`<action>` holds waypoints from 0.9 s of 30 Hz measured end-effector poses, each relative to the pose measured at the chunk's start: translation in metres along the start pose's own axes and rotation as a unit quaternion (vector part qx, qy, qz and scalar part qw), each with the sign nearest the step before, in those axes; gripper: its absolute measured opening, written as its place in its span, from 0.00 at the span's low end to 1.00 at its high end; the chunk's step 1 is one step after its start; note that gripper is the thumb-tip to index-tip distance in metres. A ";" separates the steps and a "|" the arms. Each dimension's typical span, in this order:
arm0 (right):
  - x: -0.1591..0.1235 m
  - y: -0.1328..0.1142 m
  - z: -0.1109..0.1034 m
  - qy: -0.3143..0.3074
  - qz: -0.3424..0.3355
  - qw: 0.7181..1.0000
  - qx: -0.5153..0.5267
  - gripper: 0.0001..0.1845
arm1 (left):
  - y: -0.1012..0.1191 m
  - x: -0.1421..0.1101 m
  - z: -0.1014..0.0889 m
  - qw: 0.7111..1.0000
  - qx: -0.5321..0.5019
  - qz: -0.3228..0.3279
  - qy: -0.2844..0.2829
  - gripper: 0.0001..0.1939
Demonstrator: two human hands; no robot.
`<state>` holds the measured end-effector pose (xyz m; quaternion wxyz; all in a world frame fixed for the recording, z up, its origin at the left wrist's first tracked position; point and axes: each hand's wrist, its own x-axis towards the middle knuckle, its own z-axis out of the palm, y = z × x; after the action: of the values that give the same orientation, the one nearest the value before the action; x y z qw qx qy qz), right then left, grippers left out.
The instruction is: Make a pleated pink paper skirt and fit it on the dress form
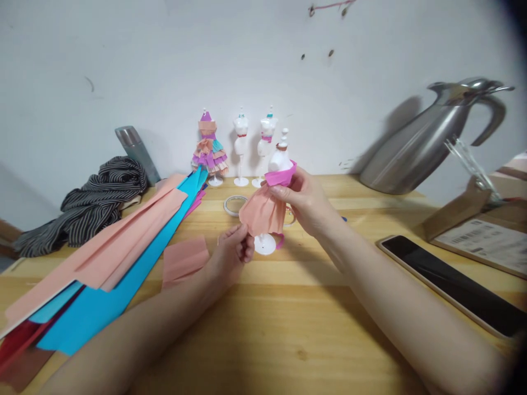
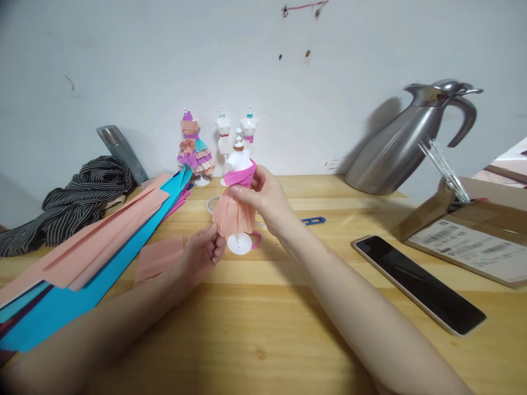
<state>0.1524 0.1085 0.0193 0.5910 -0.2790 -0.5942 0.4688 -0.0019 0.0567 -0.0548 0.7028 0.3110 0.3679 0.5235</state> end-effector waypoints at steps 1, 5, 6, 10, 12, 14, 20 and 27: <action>0.000 0.000 0.000 -0.002 -0.004 1.000 -0.001 0.18 | -0.001 -0.001 0.001 1.000 0.004 0.007 0.003 0.24; -0.001 0.000 0.000 -0.021 0.008 0.999 -0.029 0.17 | -0.004 -0.002 0.000 0.999 0.030 0.015 0.023 0.22; -0.001 0.000 0.000 -0.023 0.013 0.999 -0.036 0.16 | -0.004 -0.002 -0.001 0.998 0.039 0.017 0.036 0.21; -0.001 0.000 -0.002 -0.016 0.023 0.997 -0.075 0.19 | 0.005 -0.007 -0.004 0.986 0.087 0.083 0.117 0.21; -0.002 -0.001 -0.003 -0.033 0.032 0.993 -0.107 0.20 | 0.016 -0.014 -0.001 0.971 0.125 0.145 0.141 0.21; -0.003 -0.004 -0.007 -0.075 0.039 0.988 -0.129 0.20 | 0.030 -0.023 0.007 0.948 0.184 0.222 0.137 0.16; 0.001 -0.021 -0.028 -0.276 0.025 0.955 -0.105 0.25 | 0.062 -0.029 0.038 0.840 0.379 0.387 0.043 0.21; 0.003 -0.027 -0.033 -0.229 -0.001 0.955 -0.187 0.17 | 0.068 -0.010 0.056 0.817 0.475 0.323 -0.045 0.17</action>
<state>0.1897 0.1074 0.0398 0.3770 -0.2687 -0.7910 0.3999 0.0092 0.0614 0.0327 0.2735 0.7304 0.4175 0.4663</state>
